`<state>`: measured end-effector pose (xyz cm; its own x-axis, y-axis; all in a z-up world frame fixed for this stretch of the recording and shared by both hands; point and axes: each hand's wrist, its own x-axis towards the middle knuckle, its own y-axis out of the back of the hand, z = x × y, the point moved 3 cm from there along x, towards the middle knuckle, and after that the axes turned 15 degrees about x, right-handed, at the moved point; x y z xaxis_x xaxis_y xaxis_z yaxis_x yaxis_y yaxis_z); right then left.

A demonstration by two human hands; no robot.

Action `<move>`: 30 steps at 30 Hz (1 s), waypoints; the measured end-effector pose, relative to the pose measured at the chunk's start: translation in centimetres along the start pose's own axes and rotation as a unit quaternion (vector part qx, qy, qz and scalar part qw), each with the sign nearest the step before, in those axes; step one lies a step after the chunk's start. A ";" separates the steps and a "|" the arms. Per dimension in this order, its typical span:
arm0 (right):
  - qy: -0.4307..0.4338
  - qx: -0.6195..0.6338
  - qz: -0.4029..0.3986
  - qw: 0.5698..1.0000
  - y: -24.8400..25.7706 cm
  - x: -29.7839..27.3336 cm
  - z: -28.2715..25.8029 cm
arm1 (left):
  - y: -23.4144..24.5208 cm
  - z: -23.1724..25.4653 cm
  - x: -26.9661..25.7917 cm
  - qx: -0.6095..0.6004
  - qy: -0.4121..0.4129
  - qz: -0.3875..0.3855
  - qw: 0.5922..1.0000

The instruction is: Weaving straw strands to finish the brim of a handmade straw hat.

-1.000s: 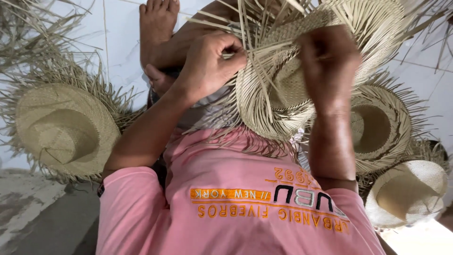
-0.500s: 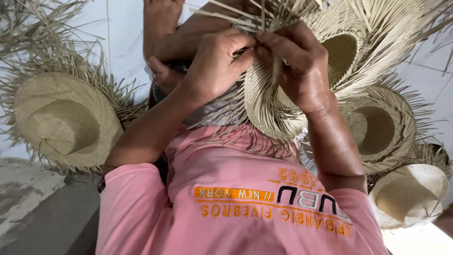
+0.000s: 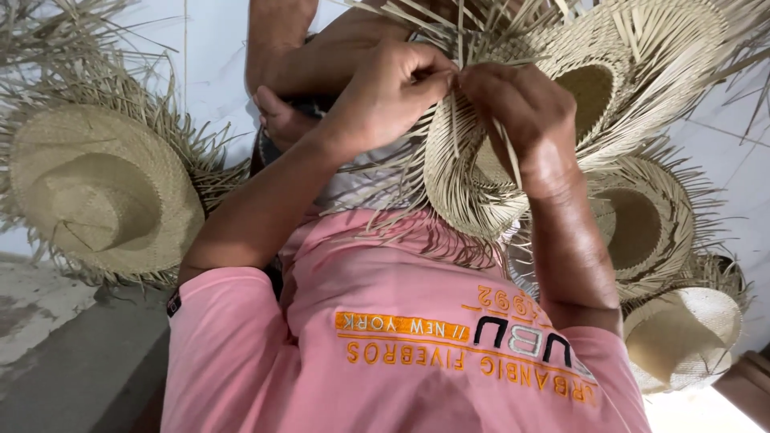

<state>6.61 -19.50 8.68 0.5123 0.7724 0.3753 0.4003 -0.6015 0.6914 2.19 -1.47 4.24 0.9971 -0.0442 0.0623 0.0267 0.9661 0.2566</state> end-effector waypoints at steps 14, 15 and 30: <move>-0.138 0.068 -0.017 0.988 2.3 3.6 -0.7 | -0.1 1.8 -0.1 0.108 -0.057 0.107 0.987; -0.138 0.067 -0.016 0.988 1.8 3.2 -0.3 | 0.0 1.9 -0.2 0.107 -0.058 0.106 0.987; 0.005 -0.005 0.017 1.000 -0.2 -1.4 0.1 | -0.6 0.8 0.4 0.056 -0.015 0.033 0.998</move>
<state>5.86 -20.44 7.94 0.5180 0.7534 0.4050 0.3756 -0.6258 0.6836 2.55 -2.30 4.86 0.9938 0.0102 0.1106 -0.0494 0.9325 0.3578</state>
